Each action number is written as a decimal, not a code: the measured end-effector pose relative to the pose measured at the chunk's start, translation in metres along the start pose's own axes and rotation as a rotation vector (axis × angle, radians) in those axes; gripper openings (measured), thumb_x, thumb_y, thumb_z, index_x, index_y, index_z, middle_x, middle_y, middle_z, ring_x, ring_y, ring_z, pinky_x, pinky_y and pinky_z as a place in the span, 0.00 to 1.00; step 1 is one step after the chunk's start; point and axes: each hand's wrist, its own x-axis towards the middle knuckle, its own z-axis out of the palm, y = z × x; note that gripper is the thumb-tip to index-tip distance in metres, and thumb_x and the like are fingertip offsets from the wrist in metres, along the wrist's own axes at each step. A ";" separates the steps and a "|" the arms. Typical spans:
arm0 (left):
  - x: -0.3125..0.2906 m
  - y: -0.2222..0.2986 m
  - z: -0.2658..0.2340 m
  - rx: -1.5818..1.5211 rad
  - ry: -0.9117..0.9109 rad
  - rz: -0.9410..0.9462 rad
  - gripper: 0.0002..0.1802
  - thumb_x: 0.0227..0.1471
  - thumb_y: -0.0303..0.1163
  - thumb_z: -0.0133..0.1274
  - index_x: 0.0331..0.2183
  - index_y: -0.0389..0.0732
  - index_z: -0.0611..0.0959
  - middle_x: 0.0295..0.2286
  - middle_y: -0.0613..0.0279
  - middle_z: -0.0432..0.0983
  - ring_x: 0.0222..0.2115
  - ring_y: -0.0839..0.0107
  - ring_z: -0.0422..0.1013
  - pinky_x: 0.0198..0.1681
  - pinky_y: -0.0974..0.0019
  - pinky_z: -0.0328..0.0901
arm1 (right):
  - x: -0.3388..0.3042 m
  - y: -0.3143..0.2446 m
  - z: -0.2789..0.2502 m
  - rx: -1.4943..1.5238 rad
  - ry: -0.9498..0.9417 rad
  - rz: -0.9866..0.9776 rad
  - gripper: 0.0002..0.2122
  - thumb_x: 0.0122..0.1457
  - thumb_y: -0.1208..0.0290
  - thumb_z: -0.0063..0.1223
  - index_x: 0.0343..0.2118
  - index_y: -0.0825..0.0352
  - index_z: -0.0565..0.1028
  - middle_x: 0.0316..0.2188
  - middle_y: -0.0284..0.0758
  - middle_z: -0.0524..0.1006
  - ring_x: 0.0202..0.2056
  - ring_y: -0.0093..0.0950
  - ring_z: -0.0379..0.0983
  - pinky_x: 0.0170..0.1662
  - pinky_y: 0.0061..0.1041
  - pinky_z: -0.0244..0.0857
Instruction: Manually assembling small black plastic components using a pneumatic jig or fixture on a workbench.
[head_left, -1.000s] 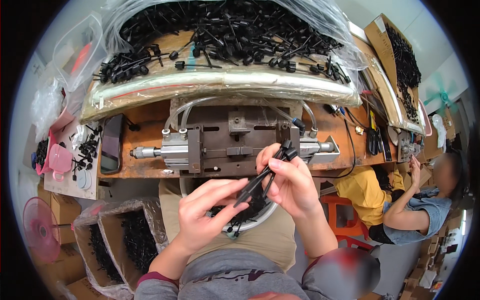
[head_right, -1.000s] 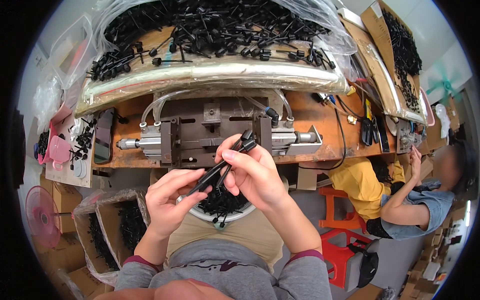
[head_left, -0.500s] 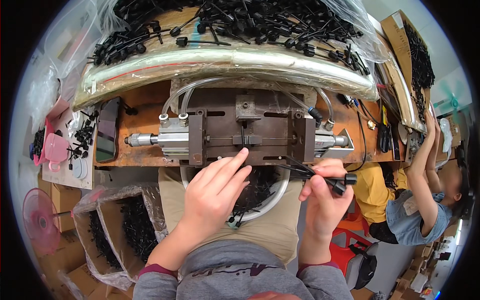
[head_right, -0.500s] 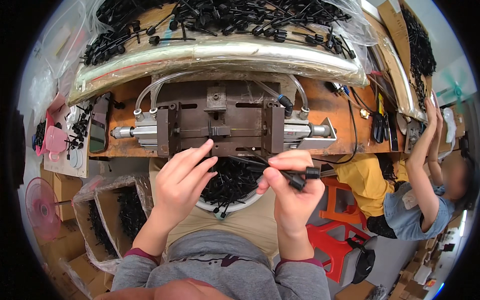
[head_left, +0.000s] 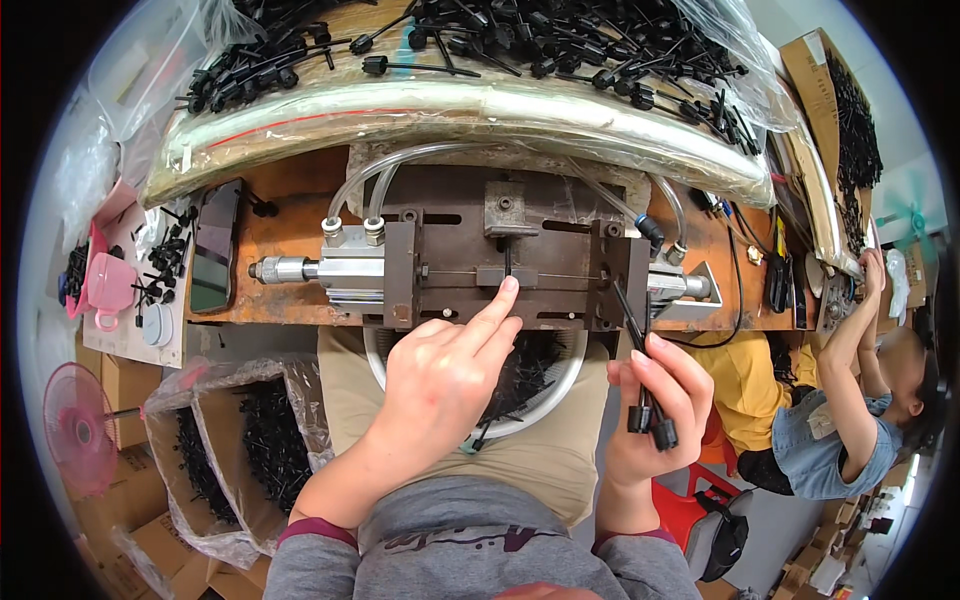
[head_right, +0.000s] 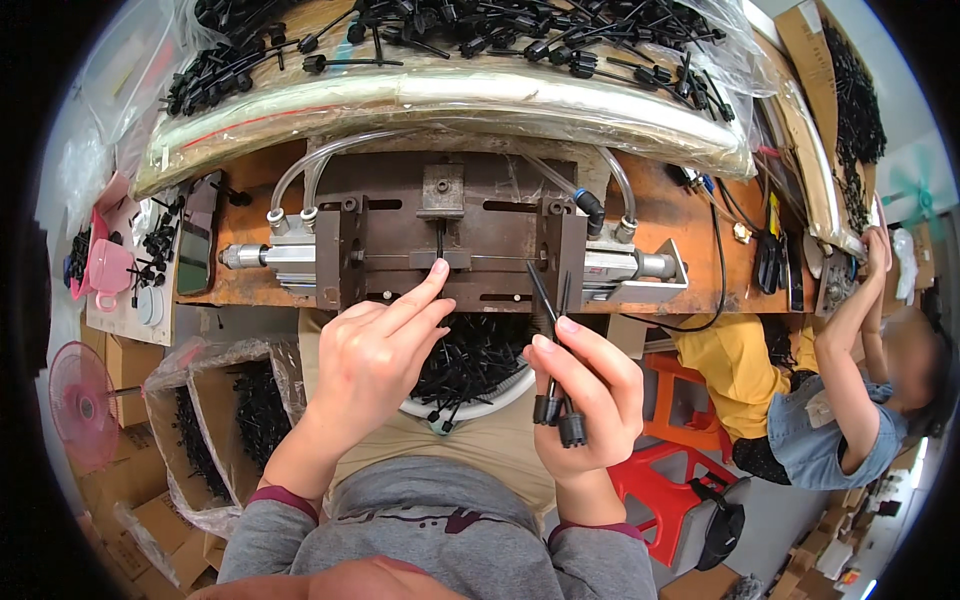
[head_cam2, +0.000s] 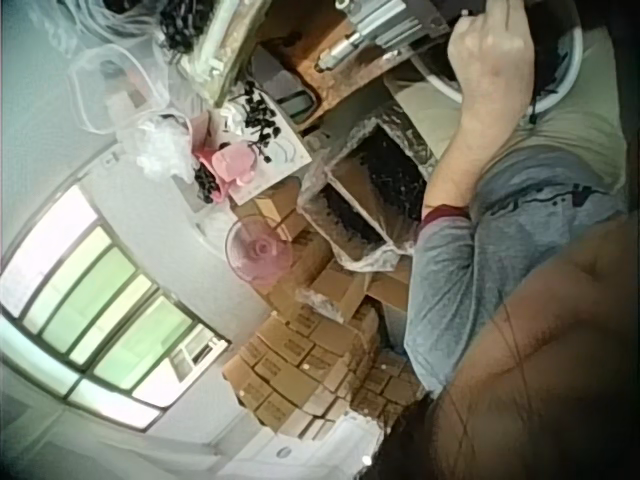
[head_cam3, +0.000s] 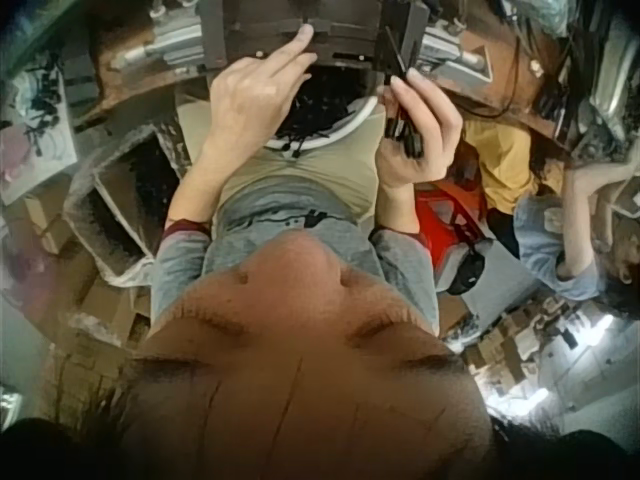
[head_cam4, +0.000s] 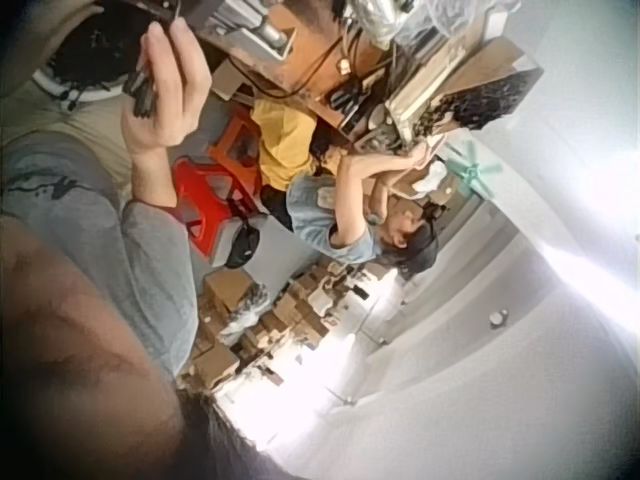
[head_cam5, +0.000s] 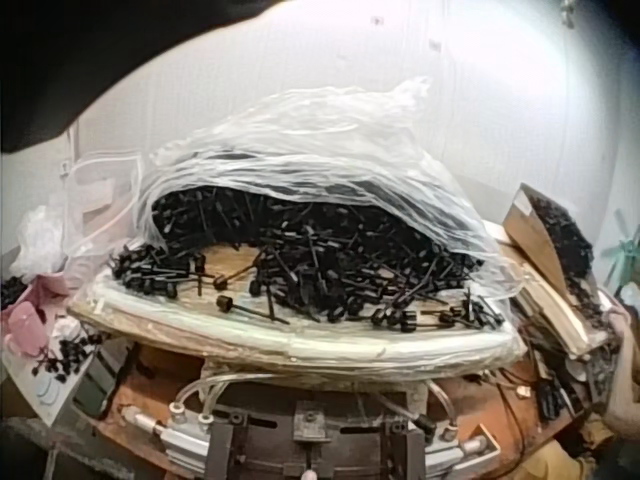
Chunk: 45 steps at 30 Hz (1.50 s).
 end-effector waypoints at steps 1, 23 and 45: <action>0.000 0.000 0.000 0.003 -0.003 -0.004 0.12 0.39 0.26 0.63 0.32 0.37 0.84 0.47 0.57 0.77 0.22 0.69 0.74 0.28 0.69 0.68 | 0.001 0.000 -0.001 -0.018 -0.010 -0.023 0.14 0.44 0.85 0.65 0.36 0.67 0.81 0.42 0.41 0.75 0.36 0.28 0.76 0.35 0.20 0.71; -0.027 0.012 -0.017 -1.158 0.004 -0.338 0.27 0.40 0.21 0.68 0.45 0.37 0.77 0.37 0.61 0.75 0.23 0.82 0.65 0.25 0.79 0.62 | -0.001 0.001 0.028 -0.088 -0.141 -0.417 0.17 0.37 0.81 0.62 0.35 0.76 0.81 0.37 0.40 0.71 0.26 0.30 0.75 0.27 0.23 0.71; -0.002 0.002 -0.006 0.074 -0.089 -0.002 0.12 0.43 0.26 0.60 0.35 0.39 0.84 0.50 0.61 0.75 0.20 0.72 0.74 0.23 0.71 0.66 | -0.011 0.017 0.025 0.134 -0.023 -0.193 0.15 0.49 0.88 0.58 0.41 0.74 0.74 0.42 0.50 0.77 0.36 0.40 0.80 0.36 0.29 0.76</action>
